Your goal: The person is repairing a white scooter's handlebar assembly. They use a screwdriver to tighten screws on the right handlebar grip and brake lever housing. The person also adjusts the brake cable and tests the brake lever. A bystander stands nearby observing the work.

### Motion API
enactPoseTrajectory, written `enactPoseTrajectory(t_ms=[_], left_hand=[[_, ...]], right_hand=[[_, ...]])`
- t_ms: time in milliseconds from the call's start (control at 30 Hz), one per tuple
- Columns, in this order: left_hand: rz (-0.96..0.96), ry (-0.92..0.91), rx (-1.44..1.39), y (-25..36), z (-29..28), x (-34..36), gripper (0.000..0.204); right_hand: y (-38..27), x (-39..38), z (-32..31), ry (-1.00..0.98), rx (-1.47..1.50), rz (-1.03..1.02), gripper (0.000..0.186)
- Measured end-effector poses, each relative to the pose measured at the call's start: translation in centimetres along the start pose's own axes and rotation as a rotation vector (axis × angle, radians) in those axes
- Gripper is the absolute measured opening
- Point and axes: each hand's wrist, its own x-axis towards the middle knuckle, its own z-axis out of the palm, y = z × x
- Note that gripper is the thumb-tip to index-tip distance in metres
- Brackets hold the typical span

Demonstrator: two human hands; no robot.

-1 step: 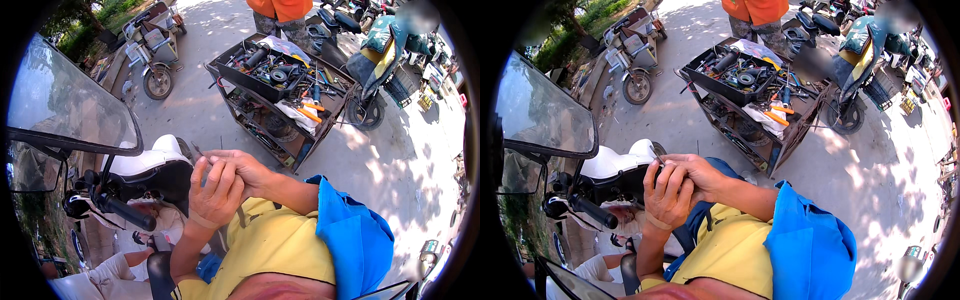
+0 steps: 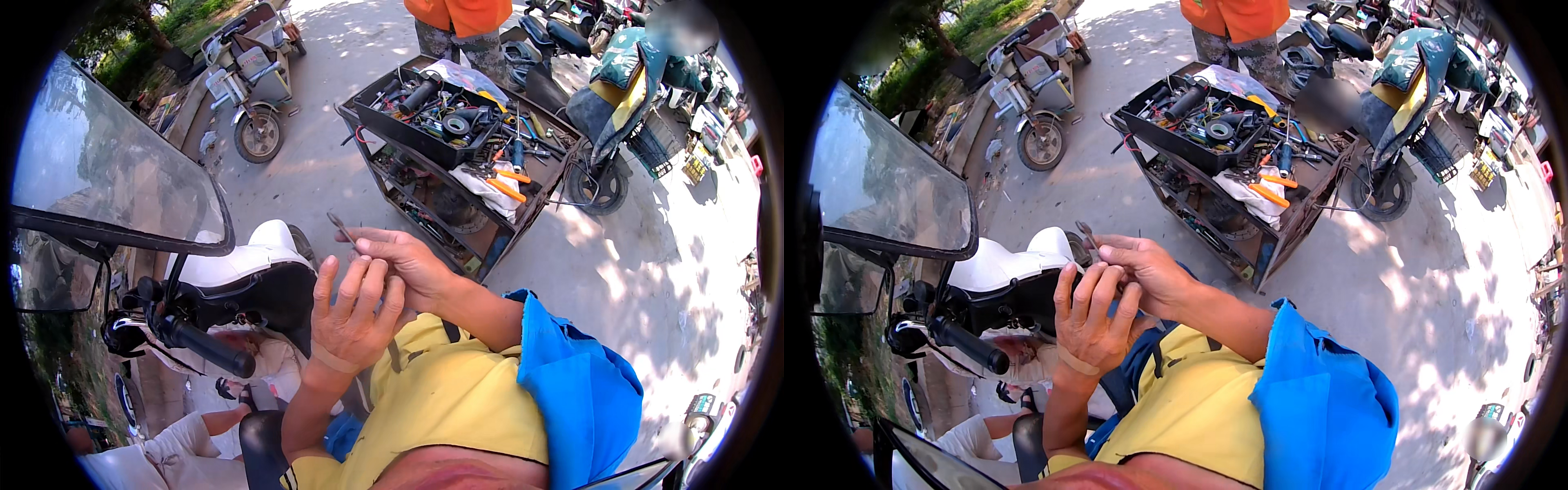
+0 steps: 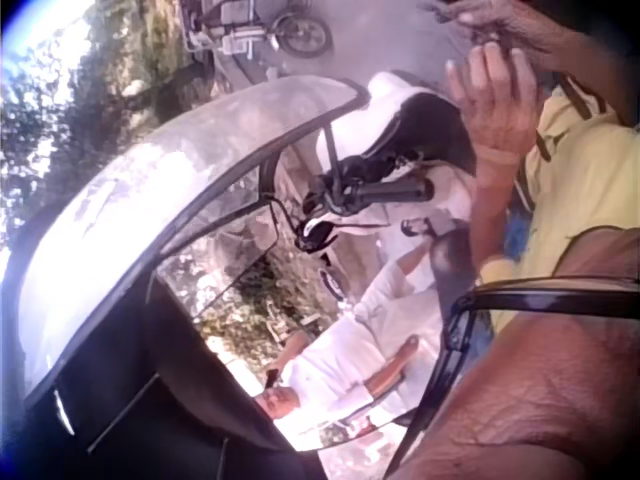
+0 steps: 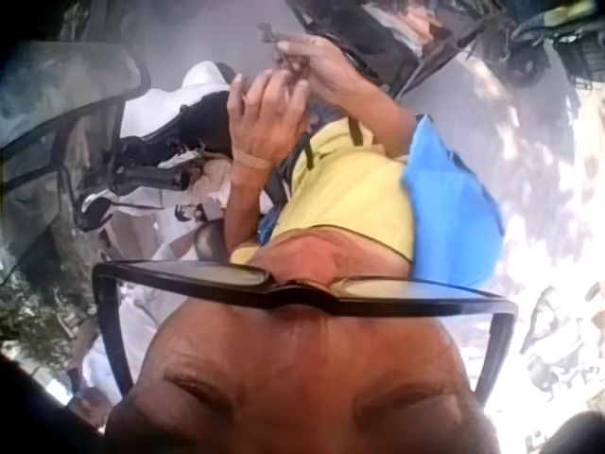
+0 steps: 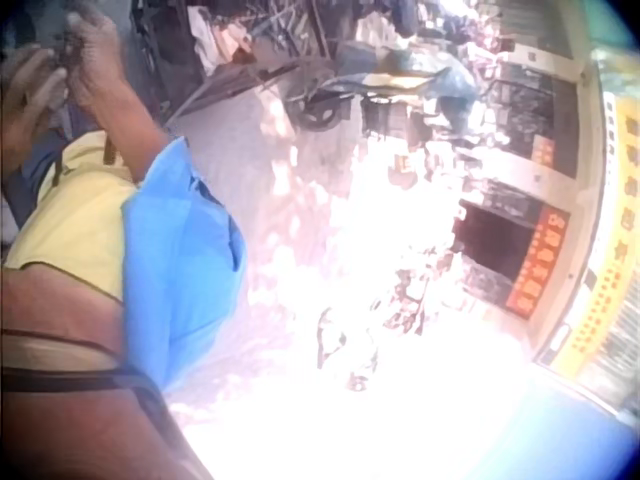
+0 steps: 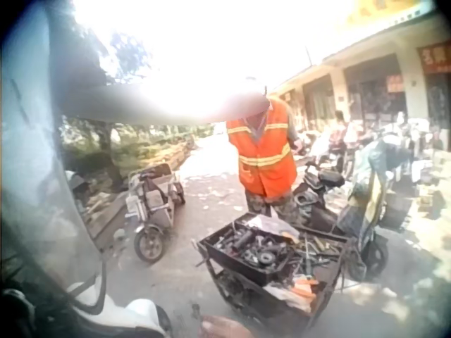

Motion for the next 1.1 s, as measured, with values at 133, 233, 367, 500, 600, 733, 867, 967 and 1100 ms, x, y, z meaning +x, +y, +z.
enactPoseTrajectory(t_ms=[133,233,367,500,600,733,867,967,1100], left_hand=[[-0.068,0.078,-0.148,0.4,-0.9,-1.9,0.022],[-0.191,0.135,-0.137,1.3,-2.1,-5.1,0.019],[-0.422,0.334,-0.036,3.2,-3.5,-8.4,0.018],[-0.568,0.493,0.233,2.6,-5.0,-9.7,0.026],[-0.447,0.535,0.278,0.3,-5.8,-9.8,0.021],[-0.352,0.570,0.133,-5.1,-7.4,-8.0,0.031],[-0.441,0.681,0.192,-6.9,-5.3,-6.9,0.020],[-0.484,0.718,0.260,-8.1,-4.8,-5.7,0.020],[-0.372,0.769,0.207,-7.9,-4.4,-7.3,0.025]], right_hand=[[-6.0,0.9,-4.7,0.386,-0.366,-0.598,0.038],[-10.8,0.0,-9.4,0.707,-0.854,-0.960,0.044],[-16.5,-2.7,-18.7,1.302,-2.225,-0.554,0.050],[-12.2,-3.8,-14.8,1.103,-2.003,-0.951,0.046],[-6.1,-1.8,-11.0,0.497,-1.343,-0.718,0.034],[1.1,1.2,-4.0,0.055,-1.499,-0.892,0.026],[3.2,4.2,-1.0,-0.180,-1.347,-0.849,0.027],[3.9,5.5,1.5,-0.213,-1.266,-0.830,0.032],[3.9,4.7,3.3,-0.253,-1.218,-0.842,0.037]])
